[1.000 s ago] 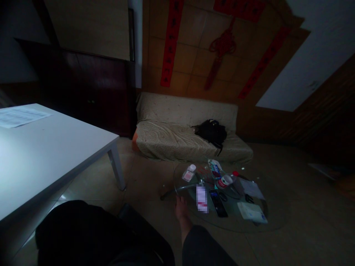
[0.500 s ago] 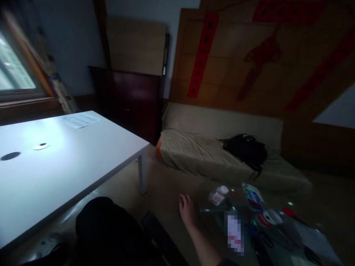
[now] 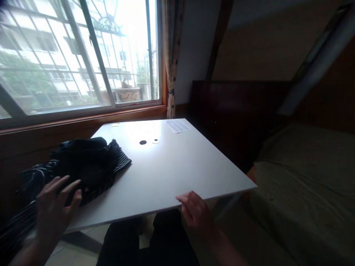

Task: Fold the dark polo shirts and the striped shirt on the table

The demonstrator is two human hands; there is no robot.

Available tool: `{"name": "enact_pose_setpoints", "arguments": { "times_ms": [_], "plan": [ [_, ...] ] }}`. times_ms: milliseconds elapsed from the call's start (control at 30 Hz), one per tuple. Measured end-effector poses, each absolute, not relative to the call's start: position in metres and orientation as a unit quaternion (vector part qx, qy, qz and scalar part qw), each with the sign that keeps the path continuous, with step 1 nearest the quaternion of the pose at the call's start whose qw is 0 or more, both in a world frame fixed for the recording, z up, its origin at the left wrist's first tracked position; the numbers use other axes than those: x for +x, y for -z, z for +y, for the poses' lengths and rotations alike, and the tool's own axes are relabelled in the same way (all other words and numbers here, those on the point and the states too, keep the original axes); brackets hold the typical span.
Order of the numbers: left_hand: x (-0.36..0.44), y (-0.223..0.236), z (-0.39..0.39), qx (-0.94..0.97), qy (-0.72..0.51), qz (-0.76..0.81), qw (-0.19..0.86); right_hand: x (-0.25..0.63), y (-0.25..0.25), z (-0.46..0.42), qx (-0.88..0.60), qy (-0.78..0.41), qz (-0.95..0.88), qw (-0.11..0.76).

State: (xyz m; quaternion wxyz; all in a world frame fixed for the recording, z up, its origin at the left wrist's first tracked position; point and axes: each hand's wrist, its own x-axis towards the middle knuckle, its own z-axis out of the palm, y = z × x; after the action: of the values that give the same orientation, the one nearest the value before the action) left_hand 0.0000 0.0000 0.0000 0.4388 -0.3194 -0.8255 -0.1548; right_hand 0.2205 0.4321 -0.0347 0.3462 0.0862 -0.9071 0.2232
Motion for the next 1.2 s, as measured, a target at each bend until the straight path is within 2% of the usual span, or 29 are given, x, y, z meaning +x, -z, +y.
{"name": "enact_pose_setpoints", "arguments": {
  "times_ms": [100,200,333,467,667,900,1000,1100,1200],
  "plan": [
    [-0.028,0.021,0.017,-0.423,0.128,-0.821,0.361,0.142,0.032,0.426,0.164,-0.205,-0.917,0.299],
    [-0.042,0.03,0.024,-0.484,0.126,-0.814,0.294,0.089,0.047,0.427,0.151,-0.19,-0.938,0.246],
    [-0.055,0.042,0.02,-0.44,0.116,-0.832,0.317,0.071,0.067,0.433,0.107,-0.161,-0.965,0.176],
    [-0.069,0.061,0.007,-0.438,0.063,-0.838,0.32,0.078,0.066,0.434,0.088,-0.164,-0.974,0.133],
    [-0.075,0.064,0.0,-0.455,0.048,-0.825,0.332,0.08,0.059,0.43,0.089,-0.155,-0.974,0.139],
    [-0.06,0.048,0.002,-0.431,0.139,-0.842,0.293,0.08,0.056,0.427,0.091,-0.169,-0.969,0.153],
    [-0.051,0.042,0.004,-0.414,0.168,-0.837,0.317,0.08,0.055,0.427,0.096,-0.183,-0.964,0.165],
    [-0.036,0.036,0.018,-0.426,0.172,-0.813,0.358,0.08,0.053,0.428,0.1,-0.198,-0.961,0.166],
    [-0.018,0.026,0.052,-0.475,0.162,-0.792,0.349,0.08,0.052,0.43,0.105,-0.22,-0.956,0.163]
  ]
}}
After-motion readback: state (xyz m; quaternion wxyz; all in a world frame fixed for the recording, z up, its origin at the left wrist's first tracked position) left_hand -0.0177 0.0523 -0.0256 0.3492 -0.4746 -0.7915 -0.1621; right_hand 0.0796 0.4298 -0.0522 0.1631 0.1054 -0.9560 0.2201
